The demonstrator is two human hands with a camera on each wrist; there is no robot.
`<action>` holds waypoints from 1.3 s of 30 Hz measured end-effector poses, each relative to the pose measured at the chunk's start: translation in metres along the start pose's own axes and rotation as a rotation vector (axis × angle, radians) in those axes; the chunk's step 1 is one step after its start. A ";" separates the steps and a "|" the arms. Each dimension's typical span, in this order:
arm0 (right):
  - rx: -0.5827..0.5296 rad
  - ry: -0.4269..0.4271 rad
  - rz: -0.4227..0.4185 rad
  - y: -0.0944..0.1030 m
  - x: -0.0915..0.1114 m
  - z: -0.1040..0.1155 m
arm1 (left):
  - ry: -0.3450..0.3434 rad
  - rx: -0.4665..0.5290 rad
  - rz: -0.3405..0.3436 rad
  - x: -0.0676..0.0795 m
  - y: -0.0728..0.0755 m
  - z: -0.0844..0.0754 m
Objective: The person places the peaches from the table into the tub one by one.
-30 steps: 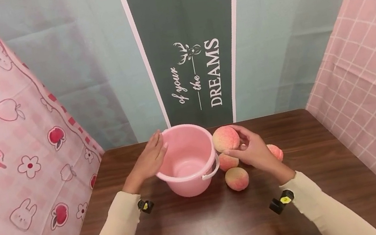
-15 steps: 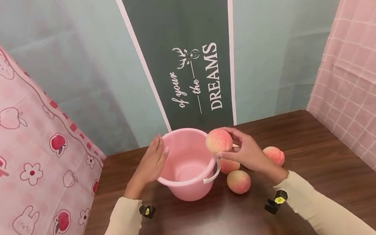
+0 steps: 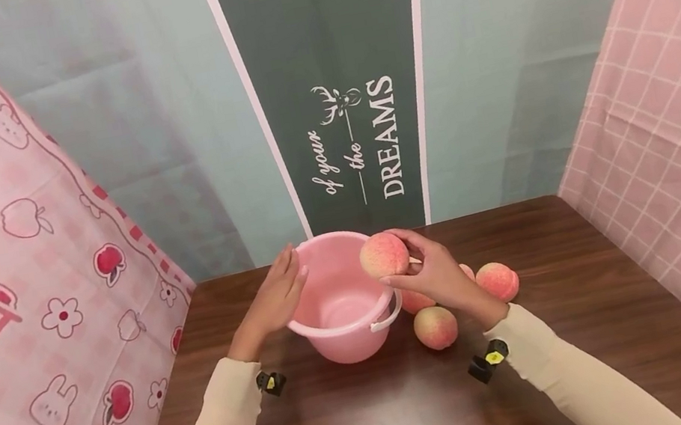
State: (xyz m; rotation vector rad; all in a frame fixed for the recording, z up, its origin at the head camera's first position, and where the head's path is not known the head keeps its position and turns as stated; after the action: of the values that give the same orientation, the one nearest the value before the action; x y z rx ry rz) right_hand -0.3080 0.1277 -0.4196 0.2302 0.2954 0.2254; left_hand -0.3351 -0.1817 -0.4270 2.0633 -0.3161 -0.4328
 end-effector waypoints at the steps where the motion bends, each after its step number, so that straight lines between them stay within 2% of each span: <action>1: -0.010 -0.001 0.000 0.000 0.000 0.001 | 0.001 -0.002 0.002 0.000 0.000 0.000; 12: 0.067 0.035 -0.002 -0.005 -0.007 0.006 | 0.006 0.001 0.024 -0.005 -0.001 -0.005; 17: 0.126 0.068 0.001 -0.009 -0.012 0.010 | -0.008 -0.015 0.007 -0.009 0.002 -0.008; 26: 0.186 0.109 0.054 -0.025 -0.017 0.014 | 0.035 -0.015 0.025 -0.009 -0.002 -0.004; 34: 0.241 0.206 0.088 -0.035 -0.018 0.012 | 0.030 -0.017 0.021 -0.007 -0.001 -0.003; 39: 0.270 0.226 0.116 -0.041 -0.018 0.012 | 0.033 -0.024 0.017 -0.005 -0.001 -0.002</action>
State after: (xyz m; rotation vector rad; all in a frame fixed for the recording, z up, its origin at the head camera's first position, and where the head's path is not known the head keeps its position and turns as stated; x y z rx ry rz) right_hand -0.3132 0.0815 -0.4144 0.4918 0.5381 0.3274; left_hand -0.3387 -0.1779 -0.4256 2.0410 -0.3075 -0.3900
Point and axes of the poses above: each hand's wrist, its own x-axis away from the middle knuckle, its own y-axis out of the back of the hand, z = x × y, the point moved 2 cm from there along -x, towards the middle knuckle
